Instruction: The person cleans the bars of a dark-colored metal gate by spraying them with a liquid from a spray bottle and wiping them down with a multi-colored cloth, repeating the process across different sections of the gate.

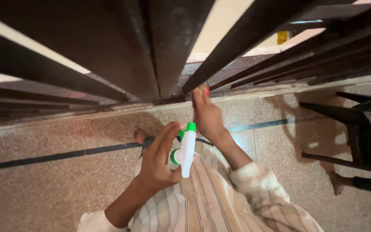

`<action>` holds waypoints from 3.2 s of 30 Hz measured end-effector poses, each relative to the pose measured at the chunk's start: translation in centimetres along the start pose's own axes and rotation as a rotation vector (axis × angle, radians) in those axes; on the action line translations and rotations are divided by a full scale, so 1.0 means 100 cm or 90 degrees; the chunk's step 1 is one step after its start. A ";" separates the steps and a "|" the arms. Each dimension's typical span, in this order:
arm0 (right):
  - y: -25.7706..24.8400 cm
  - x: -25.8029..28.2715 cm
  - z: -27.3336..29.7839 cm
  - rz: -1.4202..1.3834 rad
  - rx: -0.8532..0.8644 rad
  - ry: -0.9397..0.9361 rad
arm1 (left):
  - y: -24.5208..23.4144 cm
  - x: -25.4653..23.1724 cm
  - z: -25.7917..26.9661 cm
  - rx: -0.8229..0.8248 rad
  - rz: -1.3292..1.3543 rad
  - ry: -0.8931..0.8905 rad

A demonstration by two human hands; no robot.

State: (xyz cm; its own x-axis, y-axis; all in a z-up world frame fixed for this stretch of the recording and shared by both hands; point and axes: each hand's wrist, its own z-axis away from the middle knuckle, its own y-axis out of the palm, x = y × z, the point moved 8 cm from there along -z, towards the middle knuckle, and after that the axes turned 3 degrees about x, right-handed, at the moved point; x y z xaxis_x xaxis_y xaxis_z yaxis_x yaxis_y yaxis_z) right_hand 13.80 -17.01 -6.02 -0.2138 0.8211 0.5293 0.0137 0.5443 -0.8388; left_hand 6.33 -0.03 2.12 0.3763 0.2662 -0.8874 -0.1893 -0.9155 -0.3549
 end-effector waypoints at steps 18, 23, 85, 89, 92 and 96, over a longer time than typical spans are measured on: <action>0.008 -0.018 -0.014 0.130 0.106 0.045 | -0.004 0.000 0.008 -0.015 -0.003 -0.005; -0.004 -0.010 0.002 0.079 -0.039 -0.047 | 0.003 -0.007 0.003 0.016 0.011 0.007; -0.042 0.044 0.012 -0.231 -0.178 -0.151 | -0.029 0.007 0.012 -0.054 -0.010 0.005; -0.069 0.019 0.015 -0.419 -0.302 0.065 | -0.027 0.006 0.008 -0.026 -0.005 -0.015; -0.124 0.055 -0.001 -0.443 -0.434 -0.100 | -0.022 0.004 0.006 -0.001 0.004 -0.020; -0.166 0.113 -0.033 -0.572 -0.339 -0.222 | -0.016 -0.002 0.001 0.026 0.009 0.019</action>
State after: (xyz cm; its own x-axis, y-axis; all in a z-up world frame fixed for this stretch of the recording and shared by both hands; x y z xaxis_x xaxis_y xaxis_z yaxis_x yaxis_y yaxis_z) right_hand 14.42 -16.19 14.26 -0.6201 0.0409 0.7835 0.1165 0.9924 0.0404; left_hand 6.49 1.36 2.83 0.4006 0.2435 -0.8833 -0.2308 -0.9061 -0.3545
